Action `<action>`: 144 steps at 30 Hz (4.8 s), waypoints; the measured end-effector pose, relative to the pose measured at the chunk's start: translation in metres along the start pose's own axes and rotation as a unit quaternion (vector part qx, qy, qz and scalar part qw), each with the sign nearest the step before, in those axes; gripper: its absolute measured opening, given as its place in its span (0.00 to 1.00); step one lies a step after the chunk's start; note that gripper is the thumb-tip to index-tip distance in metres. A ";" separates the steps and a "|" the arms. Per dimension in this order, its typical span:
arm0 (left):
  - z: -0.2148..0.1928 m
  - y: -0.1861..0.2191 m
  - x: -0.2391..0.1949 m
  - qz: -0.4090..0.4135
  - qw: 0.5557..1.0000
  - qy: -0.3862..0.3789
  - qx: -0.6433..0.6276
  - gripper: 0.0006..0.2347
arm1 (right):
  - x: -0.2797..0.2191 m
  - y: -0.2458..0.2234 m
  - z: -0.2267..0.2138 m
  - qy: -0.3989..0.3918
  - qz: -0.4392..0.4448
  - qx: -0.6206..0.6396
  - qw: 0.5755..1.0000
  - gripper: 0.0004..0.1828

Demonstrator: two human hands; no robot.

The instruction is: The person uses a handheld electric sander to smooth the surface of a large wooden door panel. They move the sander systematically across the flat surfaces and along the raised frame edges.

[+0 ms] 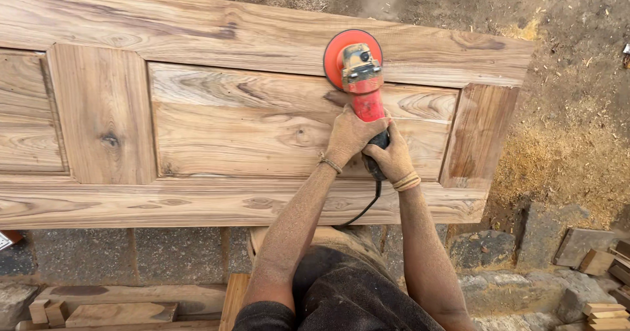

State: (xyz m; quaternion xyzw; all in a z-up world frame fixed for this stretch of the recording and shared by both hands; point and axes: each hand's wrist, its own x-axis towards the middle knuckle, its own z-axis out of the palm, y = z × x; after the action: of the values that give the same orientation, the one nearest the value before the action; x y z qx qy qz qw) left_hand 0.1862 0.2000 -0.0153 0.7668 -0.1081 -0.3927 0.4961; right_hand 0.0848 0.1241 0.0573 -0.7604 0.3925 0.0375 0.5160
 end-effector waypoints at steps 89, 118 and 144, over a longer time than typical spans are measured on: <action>0.272 0.061 0.049 0.077 0.973 -0.174 0.129 0.43 | -0.013 0.145 -0.157 0.173 0.046 0.318 0.931 0.24; -0.354 -0.085 0.029 -0.073 0.991 0.099 0.055 0.34 | 0.071 -0.139 0.314 -0.105 -0.118 0.067 0.985 0.40; -0.173 -0.031 0.043 -0.013 0.997 0.081 -0.008 0.40 | 0.071 -0.071 0.138 -0.057 -0.137 -0.023 0.989 0.43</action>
State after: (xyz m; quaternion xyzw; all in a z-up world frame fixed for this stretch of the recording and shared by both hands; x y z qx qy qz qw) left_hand 0.3314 0.3078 -0.0281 0.7934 -0.0542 -0.3364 0.5044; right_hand 0.2271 0.2081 0.0139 -0.8153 0.2538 0.0191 0.5200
